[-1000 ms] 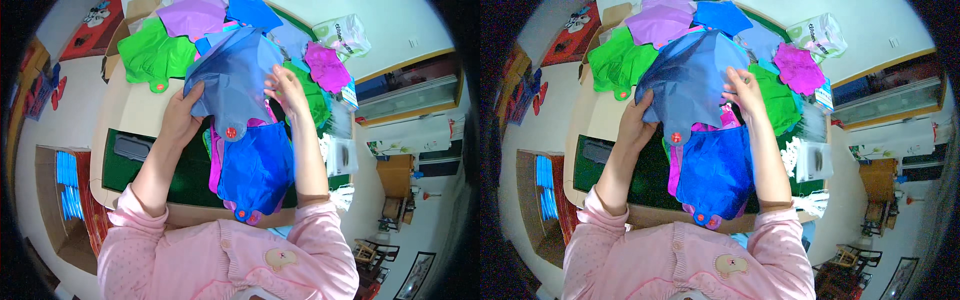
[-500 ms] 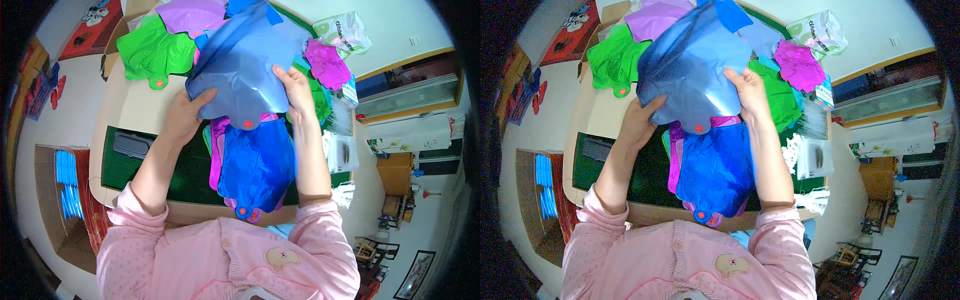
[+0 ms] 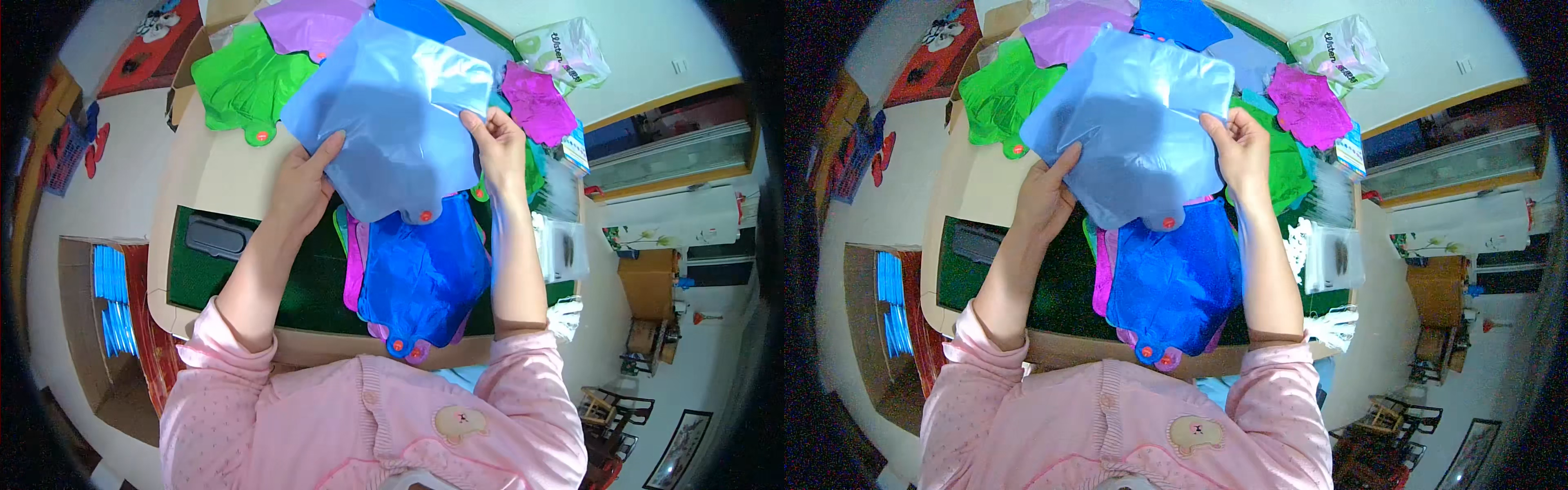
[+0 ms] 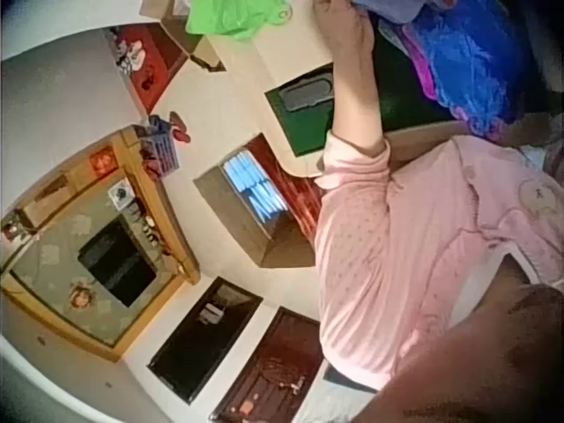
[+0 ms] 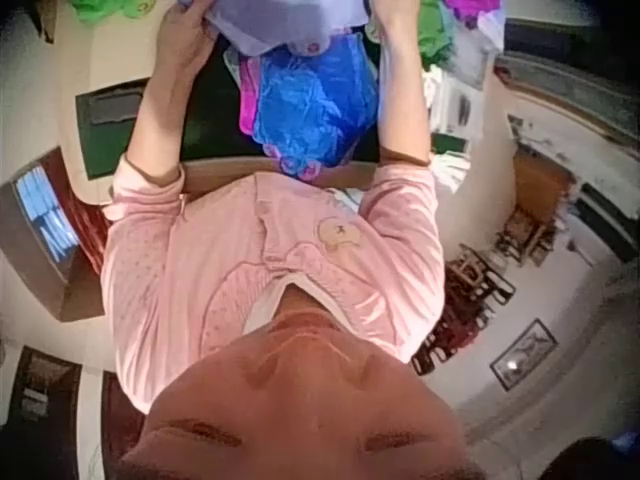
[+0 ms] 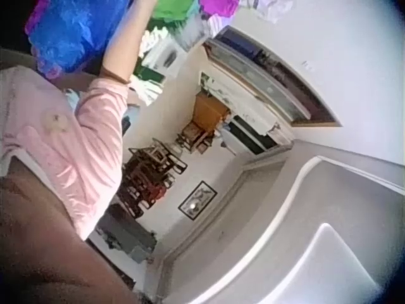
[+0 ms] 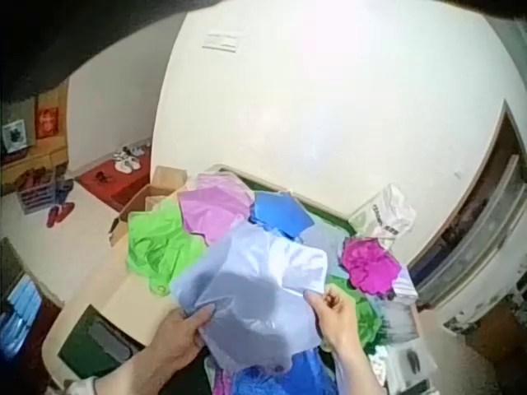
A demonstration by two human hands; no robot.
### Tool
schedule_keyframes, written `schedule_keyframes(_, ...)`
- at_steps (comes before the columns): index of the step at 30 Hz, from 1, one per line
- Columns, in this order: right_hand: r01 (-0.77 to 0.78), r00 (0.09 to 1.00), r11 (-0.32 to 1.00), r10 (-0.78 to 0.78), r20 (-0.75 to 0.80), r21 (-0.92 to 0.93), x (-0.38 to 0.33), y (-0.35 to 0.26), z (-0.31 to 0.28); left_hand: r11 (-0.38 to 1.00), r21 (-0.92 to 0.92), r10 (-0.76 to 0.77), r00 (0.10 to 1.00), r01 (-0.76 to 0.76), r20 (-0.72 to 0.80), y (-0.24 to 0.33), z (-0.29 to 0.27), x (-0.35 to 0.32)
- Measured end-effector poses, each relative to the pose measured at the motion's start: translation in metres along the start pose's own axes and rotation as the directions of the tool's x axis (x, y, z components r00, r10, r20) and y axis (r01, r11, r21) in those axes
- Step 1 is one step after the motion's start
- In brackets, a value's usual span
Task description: Folding various colored pre-cut plastic sheets into small packets on a desk.
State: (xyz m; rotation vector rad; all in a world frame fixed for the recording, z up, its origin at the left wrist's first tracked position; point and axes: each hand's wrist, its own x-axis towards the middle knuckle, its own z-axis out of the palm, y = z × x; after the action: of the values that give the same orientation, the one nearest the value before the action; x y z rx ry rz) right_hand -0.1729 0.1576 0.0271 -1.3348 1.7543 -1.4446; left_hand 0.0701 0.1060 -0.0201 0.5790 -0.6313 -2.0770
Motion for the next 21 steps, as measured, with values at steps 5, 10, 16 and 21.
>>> schedule_keyframes(5, -0.106, 0.988, 0.990, 0.115, -0.102, 0.089, 0.000, -0.008, 0.005, 1.000, 0.002, -0.022, 1.000, 0.022, 0.021, -0.002, 0.000, -0.001)
schedule_keyframes(10, -0.023, 0.899, 0.979, -0.069, -0.432, -0.205, 0.021, 0.010, -0.037, 0.995, 0.099, 0.020, 0.999, -0.018, -0.026, -0.001, -0.008, 0.000)
schedule_keyframes(16, -0.392, 0.833, 0.919, 0.339, -0.438, -0.035, 0.022, 0.069, -0.158, 0.982, -0.066, 0.178, 0.984, -0.178, -0.007, 0.024, -0.019, 0.006)
schedule_keyframes(21, -0.448, 0.814, 0.894, 0.401, -0.420, -0.013, -0.027, 0.130, -0.175, 0.979, -0.144, 0.142, 0.990, -0.142, -0.006, 0.028, -0.026, 0.008)
